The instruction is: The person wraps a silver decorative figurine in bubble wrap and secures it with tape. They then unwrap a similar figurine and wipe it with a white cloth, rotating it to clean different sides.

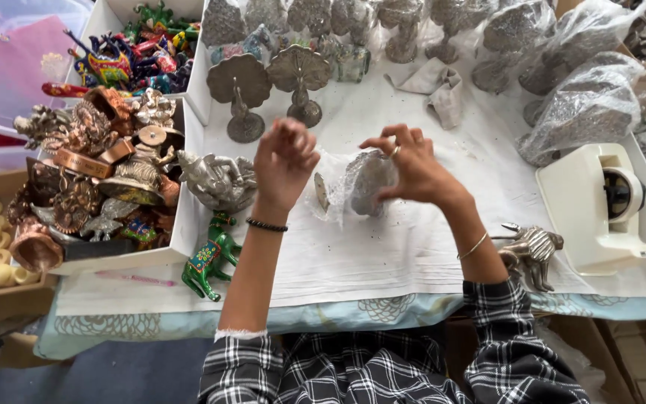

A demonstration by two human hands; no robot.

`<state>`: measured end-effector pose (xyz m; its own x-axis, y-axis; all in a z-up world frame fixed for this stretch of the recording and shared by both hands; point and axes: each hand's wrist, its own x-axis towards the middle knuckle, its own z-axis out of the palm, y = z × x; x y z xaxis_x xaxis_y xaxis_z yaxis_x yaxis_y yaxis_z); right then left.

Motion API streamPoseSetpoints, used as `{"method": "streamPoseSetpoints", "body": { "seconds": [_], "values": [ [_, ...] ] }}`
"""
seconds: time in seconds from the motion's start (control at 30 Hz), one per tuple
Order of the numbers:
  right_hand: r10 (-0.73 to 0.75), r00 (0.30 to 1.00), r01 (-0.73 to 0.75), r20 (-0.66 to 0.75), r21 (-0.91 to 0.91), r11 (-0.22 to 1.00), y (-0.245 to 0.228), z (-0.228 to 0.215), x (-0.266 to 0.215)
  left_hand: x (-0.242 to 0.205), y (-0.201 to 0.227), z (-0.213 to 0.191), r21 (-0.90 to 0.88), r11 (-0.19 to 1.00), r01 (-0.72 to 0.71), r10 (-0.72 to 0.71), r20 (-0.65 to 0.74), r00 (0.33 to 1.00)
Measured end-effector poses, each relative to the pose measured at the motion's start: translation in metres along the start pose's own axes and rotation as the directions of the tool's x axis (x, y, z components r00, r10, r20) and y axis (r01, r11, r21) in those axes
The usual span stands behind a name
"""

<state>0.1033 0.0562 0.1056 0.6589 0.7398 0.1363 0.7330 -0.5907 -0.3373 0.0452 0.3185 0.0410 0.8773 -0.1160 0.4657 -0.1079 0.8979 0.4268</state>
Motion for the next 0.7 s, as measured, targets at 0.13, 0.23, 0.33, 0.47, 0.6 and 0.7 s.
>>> {"method": "streamPoseSetpoints", "body": {
  "seconds": [0.13, 0.23, 0.33, 0.47, 0.6, 0.7],
  "values": [
    [-0.036, 0.994, 0.042, 0.098, -0.058, 0.997, -0.011, 0.02, -0.006, 0.008, 0.0, 0.046, 0.828, 0.534, -0.17, 0.326, -0.016, 0.945],
    [-0.13, 0.991, 0.129, 0.011, -0.232, 0.964, -0.001, 0.04, -0.004, -0.007, -0.009, 0.03, 0.989, -0.136, 0.051, 0.356, 0.0, 0.935],
    [-0.238, 0.949, 0.13, -0.205, -0.434, 0.891, 0.03, 0.05, 0.0, -0.015, -0.021, 0.013, 0.971, -0.168, 0.167, 0.335, -0.103, 0.937],
    [-0.063, 0.933, -0.137, -0.355, -0.512, 0.848, 0.057, 0.055, 0.001, -0.026, -0.033, 0.021, 0.981, -0.151, 0.121, 0.259, -0.079, 0.963],
    [0.294, 0.936, -0.224, -0.193, 0.319, 0.921, 0.093, 0.06, -0.002, -0.033, -0.047, 0.022, 0.971, -0.23, -0.069, 0.293, 0.137, 0.946],
    [0.265, 0.959, -0.192, -0.104, 0.449, 0.873, 0.083, 0.027, -0.01, -0.02, -0.056, 0.045, 0.931, -0.357, -0.072, 0.259, 0.172, 0.95]
  ]
}}
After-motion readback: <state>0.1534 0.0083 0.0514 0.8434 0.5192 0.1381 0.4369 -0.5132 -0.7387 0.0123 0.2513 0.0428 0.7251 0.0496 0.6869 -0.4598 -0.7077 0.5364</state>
